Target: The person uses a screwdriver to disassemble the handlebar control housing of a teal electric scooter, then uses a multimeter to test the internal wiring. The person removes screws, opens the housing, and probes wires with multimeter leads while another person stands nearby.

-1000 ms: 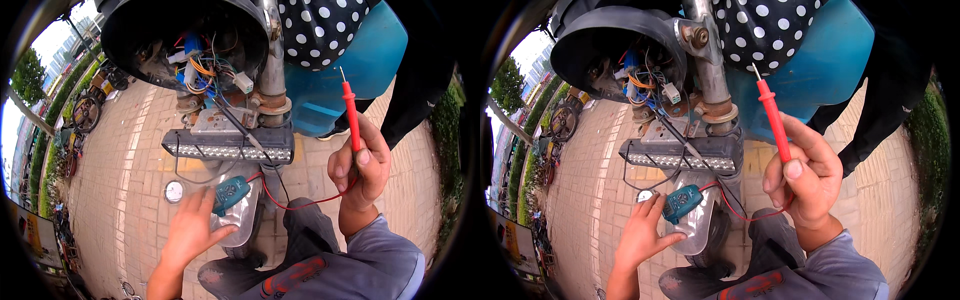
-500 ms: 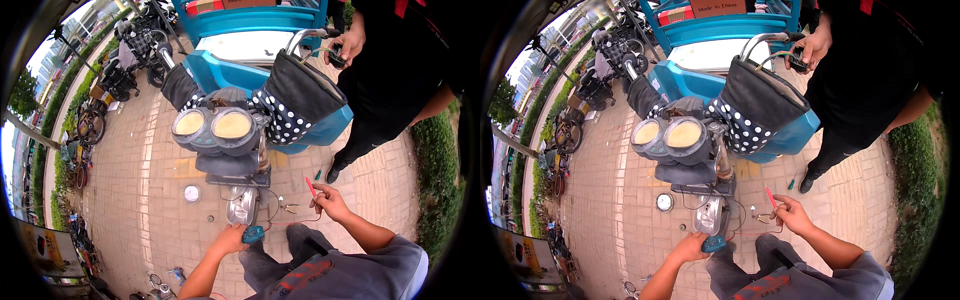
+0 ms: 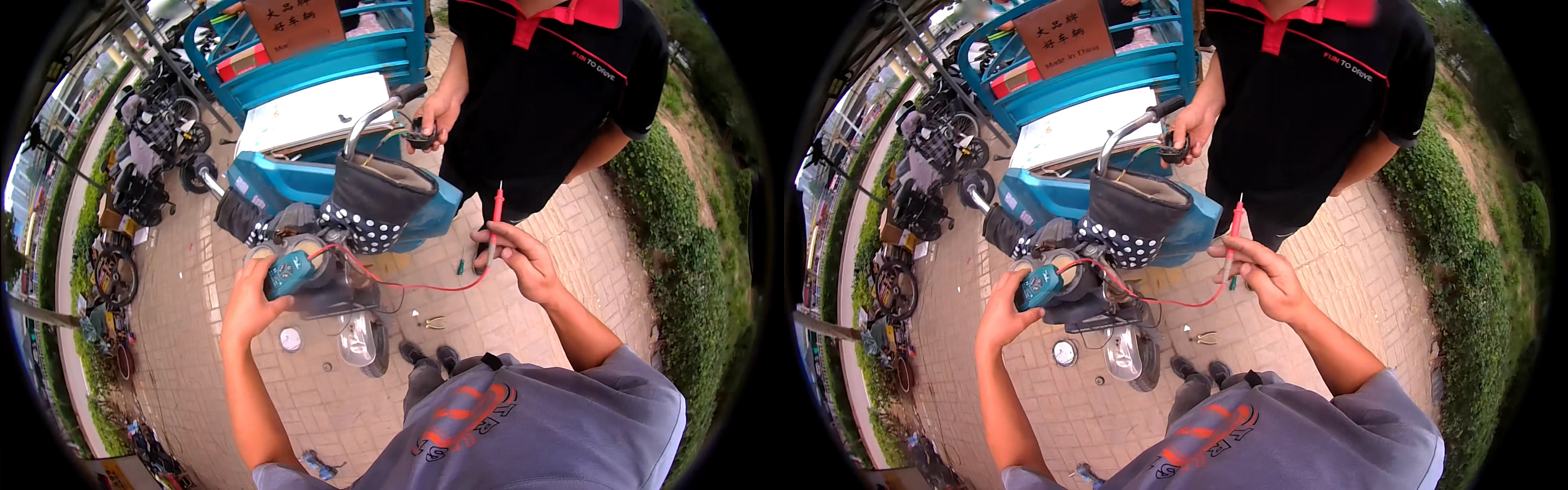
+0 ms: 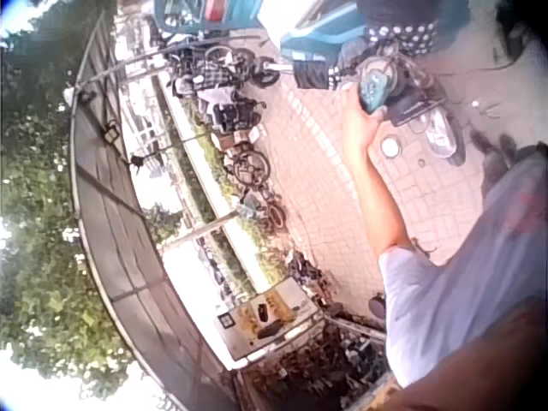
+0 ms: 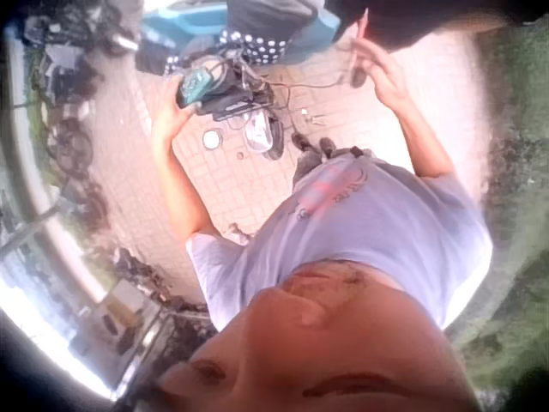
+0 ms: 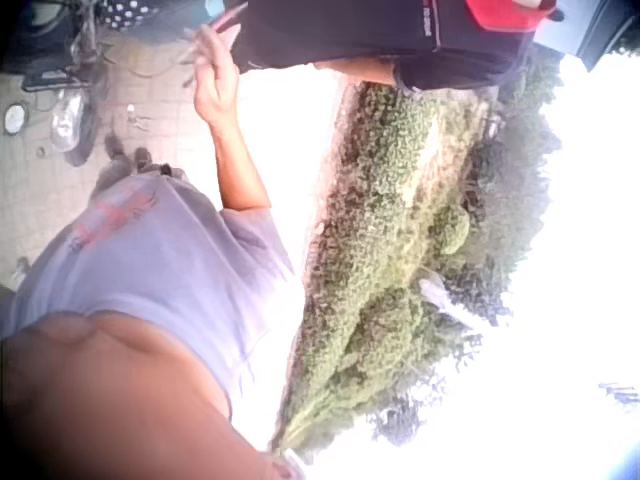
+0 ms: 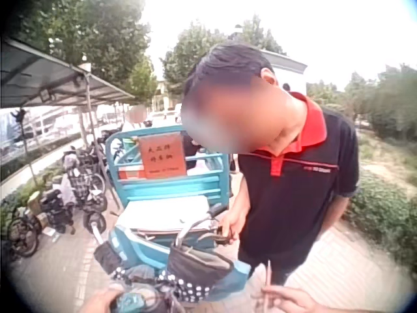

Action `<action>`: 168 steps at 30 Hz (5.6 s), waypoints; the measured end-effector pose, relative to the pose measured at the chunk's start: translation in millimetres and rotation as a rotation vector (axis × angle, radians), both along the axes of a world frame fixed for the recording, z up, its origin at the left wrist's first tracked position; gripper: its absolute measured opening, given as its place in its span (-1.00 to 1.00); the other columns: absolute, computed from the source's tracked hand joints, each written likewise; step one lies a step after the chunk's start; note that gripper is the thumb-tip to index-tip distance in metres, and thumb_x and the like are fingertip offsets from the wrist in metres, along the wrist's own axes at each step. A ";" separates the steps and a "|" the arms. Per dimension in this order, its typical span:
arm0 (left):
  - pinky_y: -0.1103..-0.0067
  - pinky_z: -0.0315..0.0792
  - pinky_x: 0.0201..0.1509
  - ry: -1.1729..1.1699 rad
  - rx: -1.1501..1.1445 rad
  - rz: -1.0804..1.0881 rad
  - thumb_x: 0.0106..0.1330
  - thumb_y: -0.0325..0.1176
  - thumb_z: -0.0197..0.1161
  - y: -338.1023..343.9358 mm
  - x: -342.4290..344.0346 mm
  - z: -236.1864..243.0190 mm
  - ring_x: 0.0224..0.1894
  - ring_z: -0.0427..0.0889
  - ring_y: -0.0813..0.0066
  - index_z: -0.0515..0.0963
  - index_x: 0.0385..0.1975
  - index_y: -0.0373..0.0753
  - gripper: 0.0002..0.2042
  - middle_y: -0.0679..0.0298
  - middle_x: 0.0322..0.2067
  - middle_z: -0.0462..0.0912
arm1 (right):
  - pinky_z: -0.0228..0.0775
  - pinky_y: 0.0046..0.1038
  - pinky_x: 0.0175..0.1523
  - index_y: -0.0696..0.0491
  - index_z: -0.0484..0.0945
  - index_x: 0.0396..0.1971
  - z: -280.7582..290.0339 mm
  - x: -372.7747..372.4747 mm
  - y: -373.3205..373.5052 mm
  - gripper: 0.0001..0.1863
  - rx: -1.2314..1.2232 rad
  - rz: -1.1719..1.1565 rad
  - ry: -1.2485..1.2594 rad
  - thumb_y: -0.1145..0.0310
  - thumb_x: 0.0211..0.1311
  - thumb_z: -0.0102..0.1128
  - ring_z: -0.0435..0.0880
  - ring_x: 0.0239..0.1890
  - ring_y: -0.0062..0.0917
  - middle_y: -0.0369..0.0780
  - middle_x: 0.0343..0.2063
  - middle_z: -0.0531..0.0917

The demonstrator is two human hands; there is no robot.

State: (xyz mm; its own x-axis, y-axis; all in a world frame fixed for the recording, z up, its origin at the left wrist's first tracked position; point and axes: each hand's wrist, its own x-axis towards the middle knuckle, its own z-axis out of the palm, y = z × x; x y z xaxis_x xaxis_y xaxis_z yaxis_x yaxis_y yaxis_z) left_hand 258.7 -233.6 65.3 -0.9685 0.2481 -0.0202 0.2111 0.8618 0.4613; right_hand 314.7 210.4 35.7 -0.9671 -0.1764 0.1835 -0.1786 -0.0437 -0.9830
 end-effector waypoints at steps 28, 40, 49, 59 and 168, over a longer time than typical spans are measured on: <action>0.56 0.57 -0.06 -0.355 1.574 0.510 0.26 -0.48 0.39 324.8 -161.9 -88.2 -0.01 0.62 0.35 0.04 0.38 -0.32 -0.24 0.13 0.05 0.41 | 0.55 -0.45 -0.15 0.26 0.53 -0.14 -32.6 -220.9 49.5 -0.80 0.323 -0.017 0.495 0.62 0.23 0.22 0.71 -0.29 -0.41 -0.04 -0.27 0.69; 0.58 0.53 0.01 -0.307 1.590 0.474 0.22 -0.69 0.23 298.0 -149.9 -91.3 -0.01 0.55 0.47 0.19 0.31 -0.33 -0.37 0.14 0.06 0.45 | 0.42 -0.31 -0.09 0.10 0.60 -0.34 -31.1 -255.4 6.4 -0.78 0.458 0.108 0.589 0.57 -0.03 0.39 0.65 -0.38 -0.39 -0.25 -0.42 0.66; 0.58 0.57 0.00 -0.312 1.627 0.527 0.22 -0.71 0.20 301.2 -149.1 -100.9 0.04 0.57 0.43 0.14 0.35 -0.35 -0.34 0.11 0.11 0.41 | 0.37 -0.05 0.25 0.17 0.57 -0.41 -49.4 -263.9 3.2 -0.84 0.320 0.185 0.537 0.64 -0.02 0.33 0.67 -0.44 -0.41 -0.19 -0.51 0.64; 0.57 0.49 0.03 -0.281 1.527 0.528 0.24 -0.71 0.16 304.0 -140.8 -105.2 -0.04 0.55 0.47 0.09 0.37 -0.44 -0.33 0.07 0.09 0.47 | 0.41 -0.08 0.19 0.16 0.56 -0.41 -65.5 -261.8 5.5 -0.82 0.366 0.206 0.591 0.65 -0.05 0.36 0.67 -0.41 -0.39 -0.21 -0.47 0.64; 0.56 0.49 0.11 -0.267 1.578 0.403 0.30 -0.64 0.25 307.3 -147.1 -136.9 0.01 0.58 0.49 0.13 0.38 -0.32 -0.34 0.11 0.09 0.52 | 0.45 0.00 0.11 0.19 0.48 -0.42 -66.4 -268.1 2.0 -0.80 0.442 0.273 0.625 0.72 -0.07 0.23 0.64 -0.47 -0.30 -0.12 -0.53 0.59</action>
